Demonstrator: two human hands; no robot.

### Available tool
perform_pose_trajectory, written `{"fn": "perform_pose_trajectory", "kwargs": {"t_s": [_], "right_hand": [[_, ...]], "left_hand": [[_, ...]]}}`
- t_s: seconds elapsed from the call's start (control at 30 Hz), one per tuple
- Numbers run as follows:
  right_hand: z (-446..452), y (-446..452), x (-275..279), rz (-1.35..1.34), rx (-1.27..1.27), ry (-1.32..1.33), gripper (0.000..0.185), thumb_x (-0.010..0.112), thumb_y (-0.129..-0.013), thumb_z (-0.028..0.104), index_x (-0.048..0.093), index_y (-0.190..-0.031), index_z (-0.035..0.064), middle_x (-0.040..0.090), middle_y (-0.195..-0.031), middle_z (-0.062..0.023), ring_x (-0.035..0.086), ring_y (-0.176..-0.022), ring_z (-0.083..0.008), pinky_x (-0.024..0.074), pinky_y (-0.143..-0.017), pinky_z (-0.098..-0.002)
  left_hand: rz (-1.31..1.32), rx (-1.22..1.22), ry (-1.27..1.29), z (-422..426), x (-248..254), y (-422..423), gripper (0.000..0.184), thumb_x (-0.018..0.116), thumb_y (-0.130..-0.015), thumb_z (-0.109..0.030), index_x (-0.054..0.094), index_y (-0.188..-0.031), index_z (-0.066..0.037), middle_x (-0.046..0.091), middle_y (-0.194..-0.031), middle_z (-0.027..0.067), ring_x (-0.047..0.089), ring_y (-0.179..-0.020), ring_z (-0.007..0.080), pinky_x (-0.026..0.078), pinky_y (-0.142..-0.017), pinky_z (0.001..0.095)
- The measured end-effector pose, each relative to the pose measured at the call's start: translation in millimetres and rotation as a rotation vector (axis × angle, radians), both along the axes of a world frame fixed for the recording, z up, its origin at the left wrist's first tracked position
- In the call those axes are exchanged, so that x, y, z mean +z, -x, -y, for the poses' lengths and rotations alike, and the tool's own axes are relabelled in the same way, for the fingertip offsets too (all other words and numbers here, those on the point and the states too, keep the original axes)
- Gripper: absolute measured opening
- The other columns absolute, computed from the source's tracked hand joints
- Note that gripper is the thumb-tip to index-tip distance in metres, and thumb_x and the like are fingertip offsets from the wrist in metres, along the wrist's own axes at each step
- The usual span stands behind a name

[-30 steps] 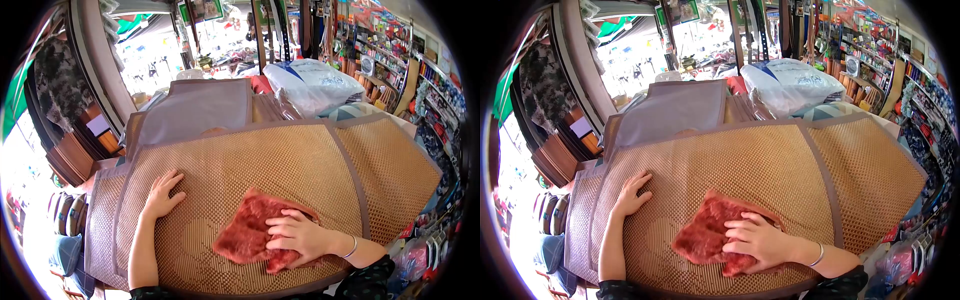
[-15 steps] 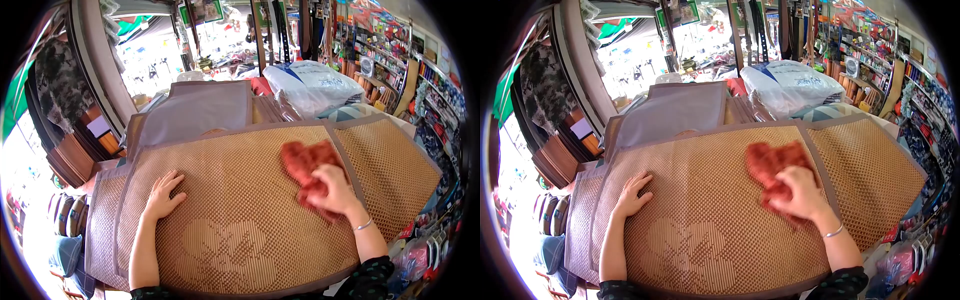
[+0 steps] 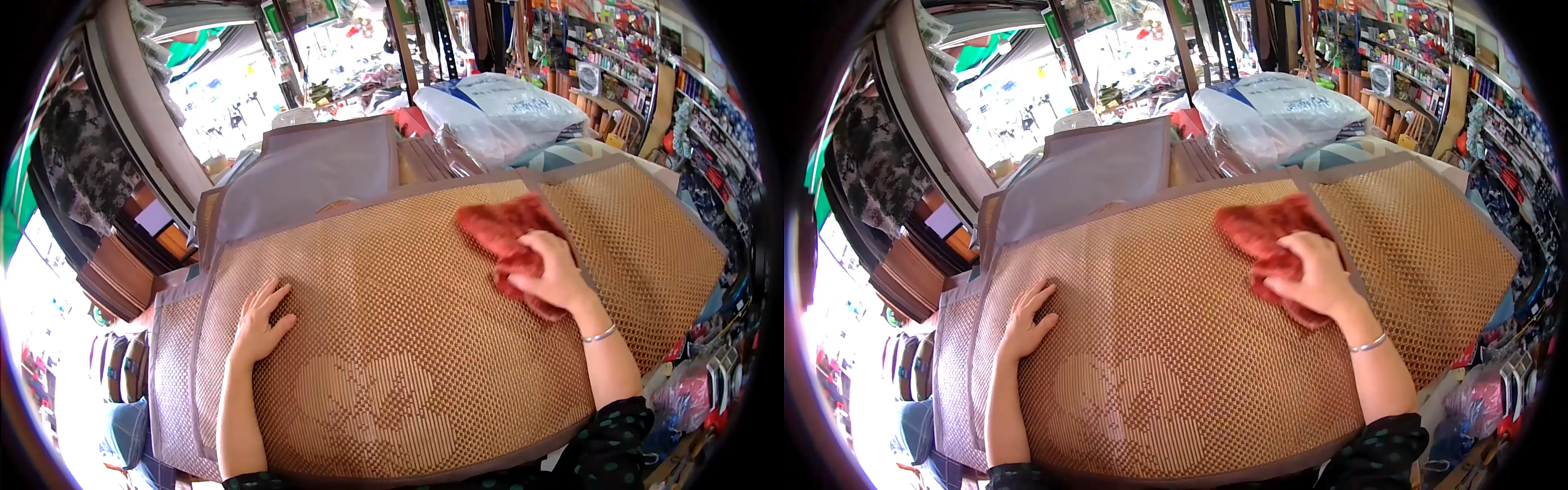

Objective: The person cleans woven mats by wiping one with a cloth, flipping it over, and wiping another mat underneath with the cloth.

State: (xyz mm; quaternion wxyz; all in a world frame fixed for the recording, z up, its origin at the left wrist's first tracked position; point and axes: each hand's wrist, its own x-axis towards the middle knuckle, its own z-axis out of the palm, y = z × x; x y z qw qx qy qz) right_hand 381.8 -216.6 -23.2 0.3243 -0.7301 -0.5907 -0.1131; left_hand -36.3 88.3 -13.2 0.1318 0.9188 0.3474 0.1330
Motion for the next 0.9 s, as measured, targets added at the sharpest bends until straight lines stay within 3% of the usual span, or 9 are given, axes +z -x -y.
{"fn": "perform_pose_trajectory", "kwargs": {"t_s": [0.07, 0.13, 0.27, 0.4, 0.5, 0.6, 0.67, 0.8, 0.9], "right_hand": [[5, -13, 1, -0.141, -0.102, 0.040, 0.061, 0.081, -0.072, 0.031, 0.058, -0.120, 0.0029, 0.057, -0.126, -0.0181, 0.052, -0.118, -0.0368, 0.0378, -0.105, -0.0449], [6, -1, 0, 0.094, -0.096, -0.033, 0.058, 0.080, -0.072, 0.035, 0.060, -0.117, 0.0033, 0.061, -0.117, -0.0164, 0.056, -0.113, -0.0356, 0.0388, -0.101, -0.0462], [4, 70, 21, 0.058, 0.344, 0.168, 0.060, 0.078, -0.073, 0.044, 0.060, -0.118, 0.0083, 0.057, -0.118, -0.0139, 0.051, -0.120, -0.0350, 0.0355, -0.105, -0.0512], [10, 134, 3, 0.100, 0.811, 0.226, 0.064, 0.073, -0.077, 0.056, 0.057, -0.124, 0.0154, 0.049, -0.135, -0.0139, 0.044, -0.133, -0.0326, 0.0312, -0.109, -0.0566], [8, 124, -3, 0.020, 0.823, 0.211, 0.065, 0.073, -0.077, 0.055, 0.057, -0.125, 0.0143, 0.049, -0.136, -0.0137, 0.042, -0.136, -0.0312, 0.0316, -0.109, -0.0574], [-5, 78, 9, -0.041, 0.569, 0.168, 0.062, 0.076, -0.075, 0.048, 0.060, -0.120, 0.0087, 0.055, -0.129, -0.0136, 0.052, -0.123, -0.0321, 0.0398, -0.103, -0.0504], [-4, 43, 14, 0.006, 0.237, 0.130, 0.059, 0.077, -0.075, 0.044, 0.060, -0.117, 0.0055, 0.060, -0.121, -0.0144, 0.056, -0.115, -0.0331, 0.0413, -0.100, -0.0479], [6, -5, -1, -0.057, -0.137, -0.005, 0.058, 0.078, -0.074, 0.038, 0.059, -0.117, 0.0041, 0.061, -0.118, -0.0149, 0.057, -0.112, -0.0343, 0.0389, -0.101, -0.0464], [11, 26, 6, 0.103, -0.005, 0.029, 0.058, 0.079, -0.073, 0.040, 0.059, -0.116, 0.0057, 0.058, -0.119, -0.0154, 0.053, -0.117, -0.0362, 0.0381, -0.101, -0.0482]], "left_hand": [[0.005, -0.013, -0.010, -1, -1, 0, 0.065, 0.065, -0.087, -0.042, 0.051, -0.143, -0.013, 0.039, -0.155, 0.0148, 0.030, -0.146, 0.0349, 0.021, -0.121, 0.0485], [0.015, -0.022, -0.002, -2, -2, 1, 0.065, 0.066, -0.087, -0.041, 0.051, -0.143, -0.013, 0.039, -0.155, 0.0147, 0.030, -0.146, 0.0355, 0.021, -0.121, 0.0485], [0.007, -0.004, 0.008, 0, 0, 0, 0.065, 0.067, -0.086, -0.040, 0.052, -0.143, -0.013, 0.039, -0.155, 0.0148, 0.031, -0.145, 0.0353, 0.021, -0.121, 0.0483], [0.029, -0.028, 0.002, 1, 1, 0, 0.063, 0.066, -0.086, -0.038, 0.053, -0.142, -0.011, 0.040, -0.154, 0.0164, 0.033, -0.145, 0.0343, 0.019, -0.121, 0.0487], [0.034, -0.026, 0.003, 2, 2, 0, 0.064, 0.066, -0.085, -0.038, 0.053, -0.142, -0.011, 0.040, -0.154, 0.0169, 0.033, -0.144, 0.0348, 0.019, -0.121, 0.0490], [0.032, -0.019, -0.007, 3, 1, -1, 0.064, 0.067, -0.084, -0.038, 0.053, -0.142, -0.012, 0.041, -0.154, 0.0165, 0.033, -0.144, 0.0348, 0.020, -0.121, 0.0493], [0.024, 0.023, 0.017, 5, 3, -1, 0.064, 0.066, -0.084, -0.038, 0.053, -0.141, -0.012, 0.041, -0.154, 0.0163, 0.033, -0.144, 0.0348, 0.020, -0.121, 0.0493], [0.034, -0.008, -0.006, 4, 1, 0, 0.064, 0.065, -0.086, -0.040, 0.053, -0.141, -0.010, 0.041, -0.153, 0.0166, 0.033, -0.144, 0.0343, 0.020, -0.121, 0.0485], [0.035, -0.001, 0.022, 4, 2, -1, 0.064, 0.065, -0.086, -0.041, 0.053, -0.141, -0.010, 0.041, -0.153, 0.0172, 0.033, -0.145, 0.0345, 0.020, -0.121, 0.0484]]}}
